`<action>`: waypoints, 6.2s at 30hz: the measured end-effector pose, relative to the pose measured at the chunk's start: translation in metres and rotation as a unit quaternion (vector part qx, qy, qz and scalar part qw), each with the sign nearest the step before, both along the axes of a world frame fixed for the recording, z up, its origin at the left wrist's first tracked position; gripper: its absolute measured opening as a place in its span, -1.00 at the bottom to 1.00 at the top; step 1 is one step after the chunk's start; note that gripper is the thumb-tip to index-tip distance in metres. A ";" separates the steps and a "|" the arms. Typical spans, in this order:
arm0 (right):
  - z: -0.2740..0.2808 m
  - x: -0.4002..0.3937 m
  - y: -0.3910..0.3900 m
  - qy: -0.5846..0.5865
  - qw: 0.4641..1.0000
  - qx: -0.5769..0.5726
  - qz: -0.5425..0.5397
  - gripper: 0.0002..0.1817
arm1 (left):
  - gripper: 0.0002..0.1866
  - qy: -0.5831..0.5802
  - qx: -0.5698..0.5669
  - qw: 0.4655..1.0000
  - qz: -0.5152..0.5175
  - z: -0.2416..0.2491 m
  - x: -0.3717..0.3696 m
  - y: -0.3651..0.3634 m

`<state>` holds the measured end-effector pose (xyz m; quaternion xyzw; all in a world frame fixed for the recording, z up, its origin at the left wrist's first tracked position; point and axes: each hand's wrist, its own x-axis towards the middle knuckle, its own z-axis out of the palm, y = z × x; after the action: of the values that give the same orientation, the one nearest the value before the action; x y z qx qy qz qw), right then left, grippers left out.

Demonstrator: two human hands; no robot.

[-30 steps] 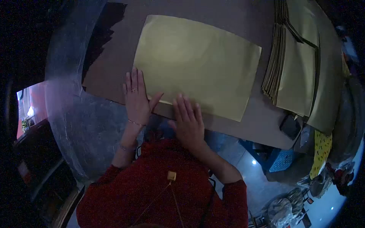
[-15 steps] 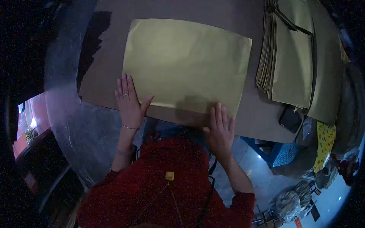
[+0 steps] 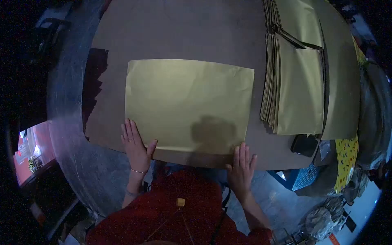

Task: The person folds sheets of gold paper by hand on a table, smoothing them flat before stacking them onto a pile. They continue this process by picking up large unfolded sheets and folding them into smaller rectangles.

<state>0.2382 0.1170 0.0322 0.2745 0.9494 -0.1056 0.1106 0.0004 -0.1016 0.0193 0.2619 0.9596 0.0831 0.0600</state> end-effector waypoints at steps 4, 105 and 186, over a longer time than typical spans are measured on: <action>0.007 -0.006 0.006 0.034 0.999 -0.024 -0.007 -0.42 | -0.01 -0.020 -0.021 1.000 0.011 0.003 0.001 0.001; -0.009 -0.177 0.134 0.063 0.968 0.041 -0.240 -0.45 | -0.11 0.014 0.034 0.999 0.004 -0.003 -0.011 -0.006; -0.030 -0.013 -0.005 0.147 0.939 0.004 0.310 -0.47 | -0.31 -0.013 0.132 0.849 -0.511 -0.033 -0.086 0.186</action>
<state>0.2253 0.1117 0.0025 -0.0516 0.9935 -0.1013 -0.0045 -0.0857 0.0840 -0.0134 0.7197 0.6694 0.1700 0.0714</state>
